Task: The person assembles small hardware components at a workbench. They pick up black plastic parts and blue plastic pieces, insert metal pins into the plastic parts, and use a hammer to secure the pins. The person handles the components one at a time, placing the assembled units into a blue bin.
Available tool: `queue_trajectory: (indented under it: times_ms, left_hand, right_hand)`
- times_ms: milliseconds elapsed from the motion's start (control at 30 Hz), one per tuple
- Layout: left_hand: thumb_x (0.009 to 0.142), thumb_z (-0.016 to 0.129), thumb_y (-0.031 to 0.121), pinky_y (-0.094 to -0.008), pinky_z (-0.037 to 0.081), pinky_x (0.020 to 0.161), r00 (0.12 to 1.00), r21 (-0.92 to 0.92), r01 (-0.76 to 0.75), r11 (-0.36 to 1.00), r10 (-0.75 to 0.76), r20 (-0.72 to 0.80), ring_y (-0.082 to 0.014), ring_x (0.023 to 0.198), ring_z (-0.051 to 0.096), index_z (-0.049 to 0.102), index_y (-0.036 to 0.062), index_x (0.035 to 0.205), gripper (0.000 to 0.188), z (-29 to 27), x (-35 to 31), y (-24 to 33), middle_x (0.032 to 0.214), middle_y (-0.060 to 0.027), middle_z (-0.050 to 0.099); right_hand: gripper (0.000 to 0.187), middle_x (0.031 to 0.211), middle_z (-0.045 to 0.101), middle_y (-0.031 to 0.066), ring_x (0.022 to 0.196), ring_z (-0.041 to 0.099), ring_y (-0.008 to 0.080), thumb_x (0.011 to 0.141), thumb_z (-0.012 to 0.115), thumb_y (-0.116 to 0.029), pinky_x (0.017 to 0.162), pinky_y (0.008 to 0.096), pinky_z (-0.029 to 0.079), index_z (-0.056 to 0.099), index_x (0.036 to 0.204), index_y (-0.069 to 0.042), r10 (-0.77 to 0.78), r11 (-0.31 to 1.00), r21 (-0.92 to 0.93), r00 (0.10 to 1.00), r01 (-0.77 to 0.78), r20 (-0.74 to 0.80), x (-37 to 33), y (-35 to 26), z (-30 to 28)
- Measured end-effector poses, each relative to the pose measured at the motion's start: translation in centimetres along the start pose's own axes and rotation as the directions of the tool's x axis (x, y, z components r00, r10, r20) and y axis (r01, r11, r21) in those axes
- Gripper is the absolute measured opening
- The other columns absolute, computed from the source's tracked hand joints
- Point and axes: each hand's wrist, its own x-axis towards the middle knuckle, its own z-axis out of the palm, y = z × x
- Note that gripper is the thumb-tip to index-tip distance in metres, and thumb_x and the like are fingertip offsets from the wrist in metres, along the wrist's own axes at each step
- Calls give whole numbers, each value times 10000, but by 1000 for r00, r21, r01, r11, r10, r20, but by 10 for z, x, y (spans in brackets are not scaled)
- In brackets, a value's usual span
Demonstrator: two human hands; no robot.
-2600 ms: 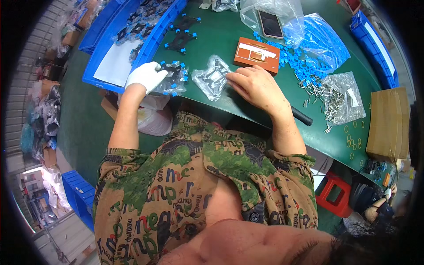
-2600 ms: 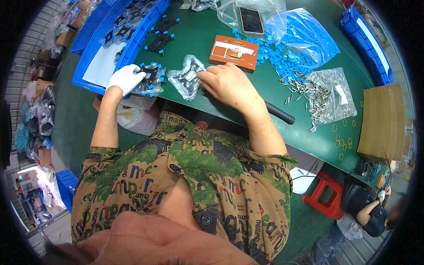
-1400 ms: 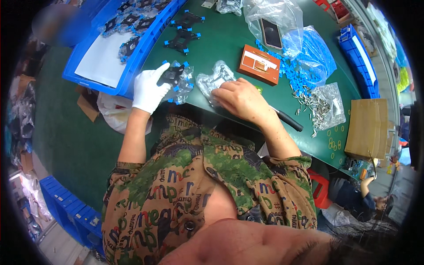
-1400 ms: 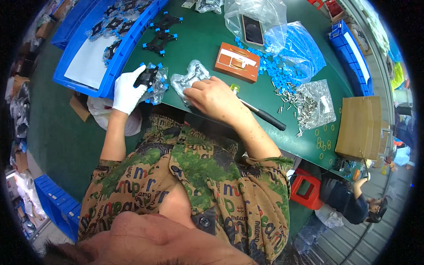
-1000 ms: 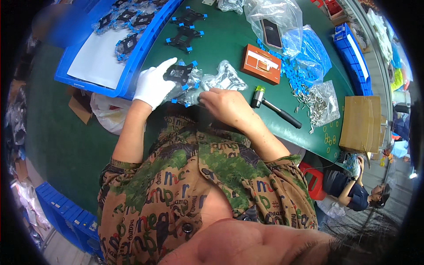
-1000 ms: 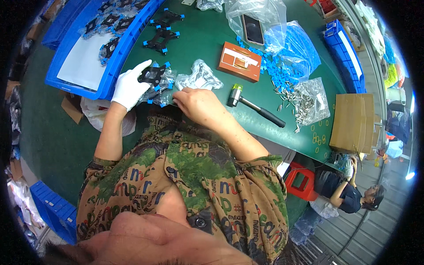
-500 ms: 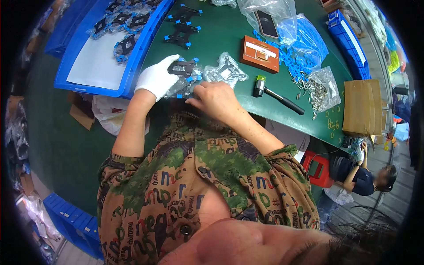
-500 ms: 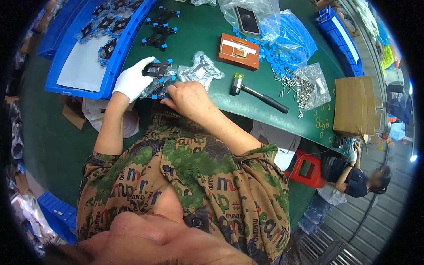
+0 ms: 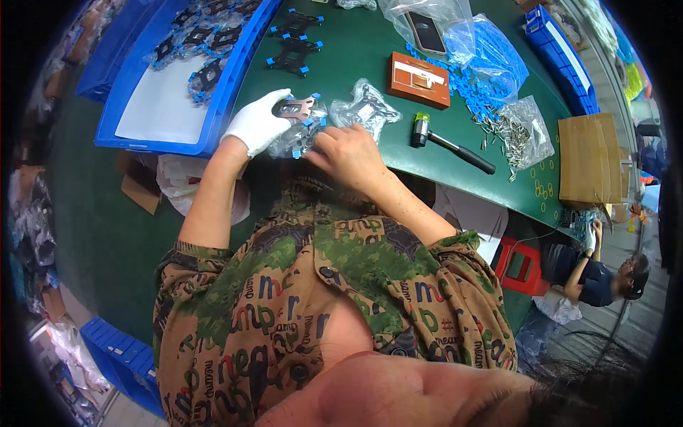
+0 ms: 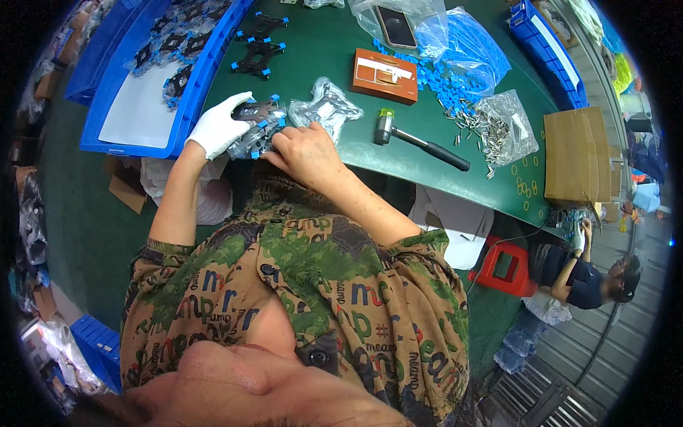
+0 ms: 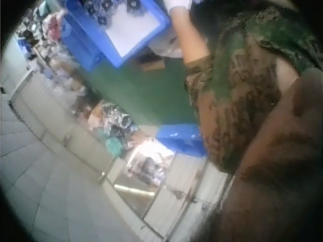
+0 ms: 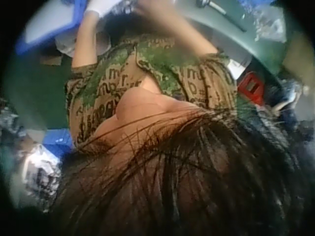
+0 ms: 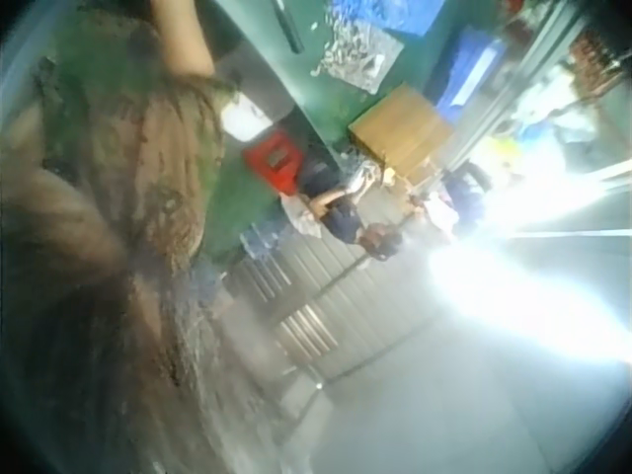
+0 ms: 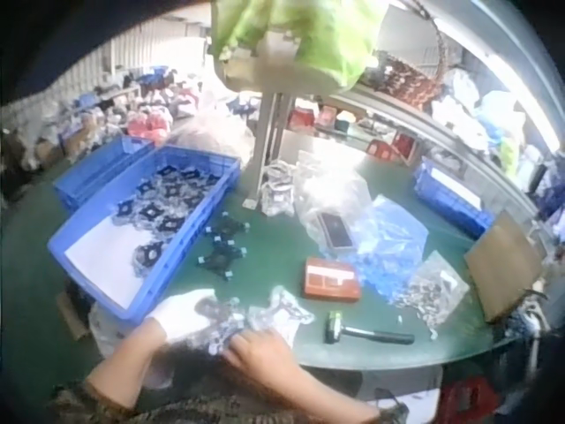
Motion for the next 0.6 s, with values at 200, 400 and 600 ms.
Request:
queue_trajectory:
  times_ms: [200,400,600]
  left_hand:
    - [859,736,138,-334,533,997,1000,-42,-2,999,1,-20,-226,1136,687,555,68,1481,652,-3,2,-6,1347,-167,679]
    - [861,759,188,-340,520,1022,1000,-51,17,999,-18,-22,-248,1172,676,588,53,1445,623,-7,20,-11,1355,-170,676]
    - [855,777,278,-367,495,1070,998,-4,-47,999,46,-41,-313,1253,645,613,40,1406,622,-13,43,-11,1374,-185,663]
  right_hand:
    - [354,819,705,81,768,689,305,922,728,-450,761,441,490,678,927,-99,5,992,122,999,-12,54,0,1,-11]
    - [336,873,718,89,827,694,326,932,722,-410,761,454,509,695,1070,-105,13,990,137,999,-19,49,1,7,-10]
    - [294,861,714,106,777,694,342,928,728,-355,667,471,545,687,1078,-105,3,996,92,1000,-5,25,13,20,-6]
